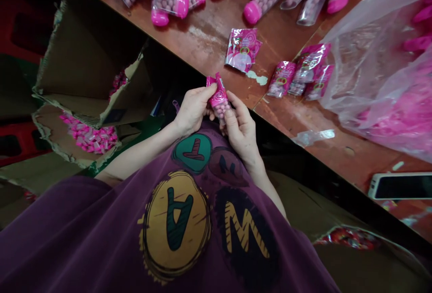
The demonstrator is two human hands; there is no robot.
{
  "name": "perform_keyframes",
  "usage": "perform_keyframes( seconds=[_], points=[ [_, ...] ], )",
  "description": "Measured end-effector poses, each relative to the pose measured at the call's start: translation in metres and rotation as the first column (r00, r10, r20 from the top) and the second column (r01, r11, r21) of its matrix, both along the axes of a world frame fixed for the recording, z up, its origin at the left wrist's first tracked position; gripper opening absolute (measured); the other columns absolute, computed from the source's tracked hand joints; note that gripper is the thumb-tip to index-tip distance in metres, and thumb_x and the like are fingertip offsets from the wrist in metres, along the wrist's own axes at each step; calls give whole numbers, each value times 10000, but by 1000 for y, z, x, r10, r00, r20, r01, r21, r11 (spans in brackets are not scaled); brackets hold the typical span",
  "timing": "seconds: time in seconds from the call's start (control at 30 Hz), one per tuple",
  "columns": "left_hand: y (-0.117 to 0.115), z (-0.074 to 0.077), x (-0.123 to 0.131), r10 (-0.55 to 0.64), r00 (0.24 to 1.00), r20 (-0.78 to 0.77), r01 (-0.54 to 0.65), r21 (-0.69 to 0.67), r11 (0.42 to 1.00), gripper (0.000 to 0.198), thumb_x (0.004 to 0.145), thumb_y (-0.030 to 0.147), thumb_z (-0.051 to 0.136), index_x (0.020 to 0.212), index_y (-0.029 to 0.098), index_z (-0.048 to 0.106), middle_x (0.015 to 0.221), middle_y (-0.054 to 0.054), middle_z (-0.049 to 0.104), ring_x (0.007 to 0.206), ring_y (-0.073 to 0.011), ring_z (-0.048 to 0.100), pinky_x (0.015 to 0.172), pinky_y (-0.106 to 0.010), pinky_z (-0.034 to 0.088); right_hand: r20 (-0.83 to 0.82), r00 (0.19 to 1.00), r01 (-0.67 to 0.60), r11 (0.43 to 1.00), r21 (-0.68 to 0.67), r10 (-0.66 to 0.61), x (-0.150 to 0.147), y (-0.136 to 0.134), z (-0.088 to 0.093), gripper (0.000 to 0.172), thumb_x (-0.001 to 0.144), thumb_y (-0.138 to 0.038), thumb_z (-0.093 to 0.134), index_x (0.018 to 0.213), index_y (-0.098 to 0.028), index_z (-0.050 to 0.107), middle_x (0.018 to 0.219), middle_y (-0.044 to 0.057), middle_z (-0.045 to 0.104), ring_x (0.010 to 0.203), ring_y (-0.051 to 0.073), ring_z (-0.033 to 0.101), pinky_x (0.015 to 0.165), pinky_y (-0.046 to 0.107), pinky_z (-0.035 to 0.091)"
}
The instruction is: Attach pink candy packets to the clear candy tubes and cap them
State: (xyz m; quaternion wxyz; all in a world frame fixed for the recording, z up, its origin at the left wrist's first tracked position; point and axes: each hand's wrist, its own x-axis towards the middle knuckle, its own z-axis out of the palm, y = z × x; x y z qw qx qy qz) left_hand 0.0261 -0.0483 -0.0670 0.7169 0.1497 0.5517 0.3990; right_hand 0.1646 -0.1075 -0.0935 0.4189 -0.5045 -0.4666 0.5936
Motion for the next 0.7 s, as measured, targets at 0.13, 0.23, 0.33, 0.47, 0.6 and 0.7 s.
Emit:
perform_keyframes(
  seconds=[0.13,0.23,0.33,0.47,0.6,0.7],
  points=[
    [2,-6,-3,10,998,64,-10,-7,1000,395,955,554,734,848,176,696,630,-11,625,554,-136,607,508,-250,431,-122,992,33,998,-55,-39,-3,4,-2,538,1036,-609,562,1500,-338,529,710,-46,573,483,110,486,452,284,515],
    [3,-3,-7,-10,986,168,8,16,1000,522,935,713,664,955,193,702,719,-36,684,641,-165,660,516,-250,455,-296,950,54,988,-147,-96,-4,14,2,486,1036,-550,569,1448,-296,535,628,-95,483,401,79,338,387,245,426],
    [6,5,-13,-33,983,180,18,86,996,519,912,713,695,1070,218,697,882,-52,761,741,-164,699,552,-236,475,-475,878,-54,975,-217,-57,-3,25,7,429,1029,-513,572,1373,-262,523,612,-121,453,390,69,258,372,221,353],
    [14,11,-21,-13,990,143,-16,197,980,337,859,442,869,1030,207,699,945,-16,778,708,-99,665,597,-210,470,-491,871,-132,968,-216,9,-7,38,9,417,1027,-556,558,1308,-250,519,636,-113,500,403,78,275,388,223,334],
    [24,14,-25,67,990,128,-103,298,949,322,832,406,899,849,167,684,779,13,712,610,-63,595,582,-199,462,-79,996,-21,985,171,35,-16,50,11,497,982,-622,626,1293,-235,621,995,34,735,712,139,632,658,300,581],
    [28,22,-23,105,987,122,-140,339,930,353,843,453,885,819,181,660,730,28,677,584,-59,577,553,-186,449,311,949,-120,850,513,-53,-16,57,18,423,974,-468,685,1322,-228,676,1201,108,757,1077,251,702,981,444,595]
  ],
)
